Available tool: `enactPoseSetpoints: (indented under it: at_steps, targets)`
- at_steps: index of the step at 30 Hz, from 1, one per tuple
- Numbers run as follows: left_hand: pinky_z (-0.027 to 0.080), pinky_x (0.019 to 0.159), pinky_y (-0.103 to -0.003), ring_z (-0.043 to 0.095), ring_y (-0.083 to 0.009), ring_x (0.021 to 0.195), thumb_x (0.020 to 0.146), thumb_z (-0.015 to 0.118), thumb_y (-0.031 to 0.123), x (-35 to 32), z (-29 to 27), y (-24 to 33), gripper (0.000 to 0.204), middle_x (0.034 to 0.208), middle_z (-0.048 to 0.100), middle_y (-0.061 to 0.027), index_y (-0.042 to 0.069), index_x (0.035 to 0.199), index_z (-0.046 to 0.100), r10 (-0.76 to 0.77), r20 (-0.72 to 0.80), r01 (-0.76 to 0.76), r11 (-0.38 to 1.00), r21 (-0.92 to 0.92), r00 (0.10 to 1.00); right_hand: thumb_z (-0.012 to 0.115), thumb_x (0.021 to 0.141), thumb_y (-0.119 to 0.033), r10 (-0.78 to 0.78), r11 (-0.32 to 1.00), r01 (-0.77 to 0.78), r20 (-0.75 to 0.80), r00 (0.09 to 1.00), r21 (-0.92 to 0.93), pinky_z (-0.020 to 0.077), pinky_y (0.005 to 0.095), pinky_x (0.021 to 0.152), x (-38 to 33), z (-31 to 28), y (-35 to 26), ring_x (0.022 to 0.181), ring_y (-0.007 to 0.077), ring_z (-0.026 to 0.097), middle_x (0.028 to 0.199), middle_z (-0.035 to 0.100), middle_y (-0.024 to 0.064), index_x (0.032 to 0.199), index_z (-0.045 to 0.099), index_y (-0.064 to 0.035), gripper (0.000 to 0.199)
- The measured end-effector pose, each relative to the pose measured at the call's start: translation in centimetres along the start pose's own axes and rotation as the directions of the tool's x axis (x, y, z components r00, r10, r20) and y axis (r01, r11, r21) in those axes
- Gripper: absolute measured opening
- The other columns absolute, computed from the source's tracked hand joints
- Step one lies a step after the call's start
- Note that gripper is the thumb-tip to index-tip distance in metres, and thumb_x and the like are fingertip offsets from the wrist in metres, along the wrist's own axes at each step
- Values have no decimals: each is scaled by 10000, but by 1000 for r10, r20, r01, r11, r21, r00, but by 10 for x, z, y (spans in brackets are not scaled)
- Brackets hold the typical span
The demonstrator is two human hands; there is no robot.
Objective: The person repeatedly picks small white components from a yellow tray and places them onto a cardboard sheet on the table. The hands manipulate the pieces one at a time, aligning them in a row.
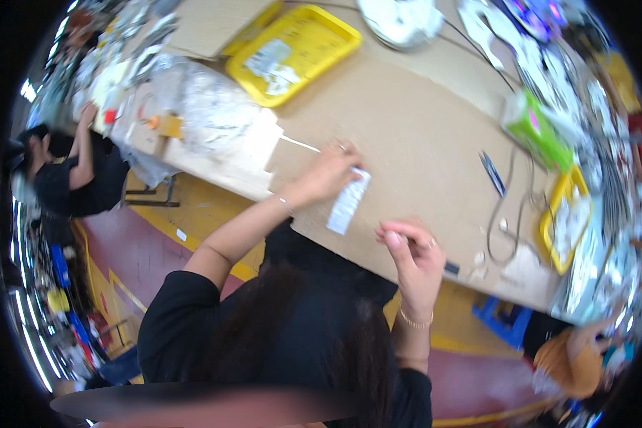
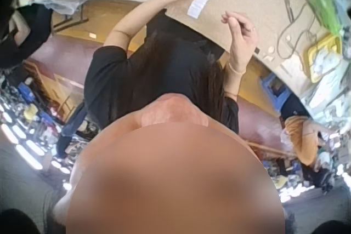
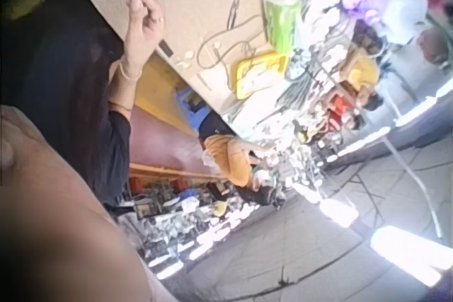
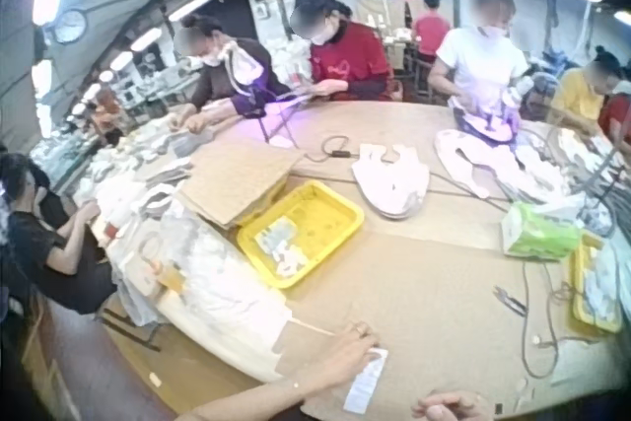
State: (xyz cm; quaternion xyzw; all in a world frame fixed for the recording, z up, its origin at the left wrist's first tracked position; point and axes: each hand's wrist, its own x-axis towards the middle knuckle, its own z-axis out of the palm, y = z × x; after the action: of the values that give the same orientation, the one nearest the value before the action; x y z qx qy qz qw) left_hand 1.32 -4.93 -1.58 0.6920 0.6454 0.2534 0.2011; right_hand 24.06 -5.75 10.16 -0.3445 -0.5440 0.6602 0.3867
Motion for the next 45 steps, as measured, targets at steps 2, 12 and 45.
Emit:
enactPoseSetpoints:
  at_steps: [2,12,45]
  targets:
    - [429,909,-411,520,-319,1039,753,709,166,1,6,-2,159,976,595,-122,74,879,674,-7,-15,8,1000,17,1000,596,882,1,2,1000,-2,-15,1000,-4,502,277,743,1,0,3,815,175,614,896,617,114,948,635,40,85]
    - [406,849,-391,506,-293,950,768,688,168,7,7,-4,142,953,560,-123,54,808,615,25,25,-25,1000,1,999,597,906,-77,-30,996,29,14,999,83,480,301,718,12,9,9,772,178,574,844,595,110,916,615,40,120]
    - [499,616,-275,620,-138,657,810,675,116,2,-66,58,199,783,656,-63,-25,941,624,126,78,-1,532,-847,989,559,949,-136,23,996,-20,-41,999,88,466,283,778,25,20,35,818,148,564,914,610,108,1111,562,60,254]
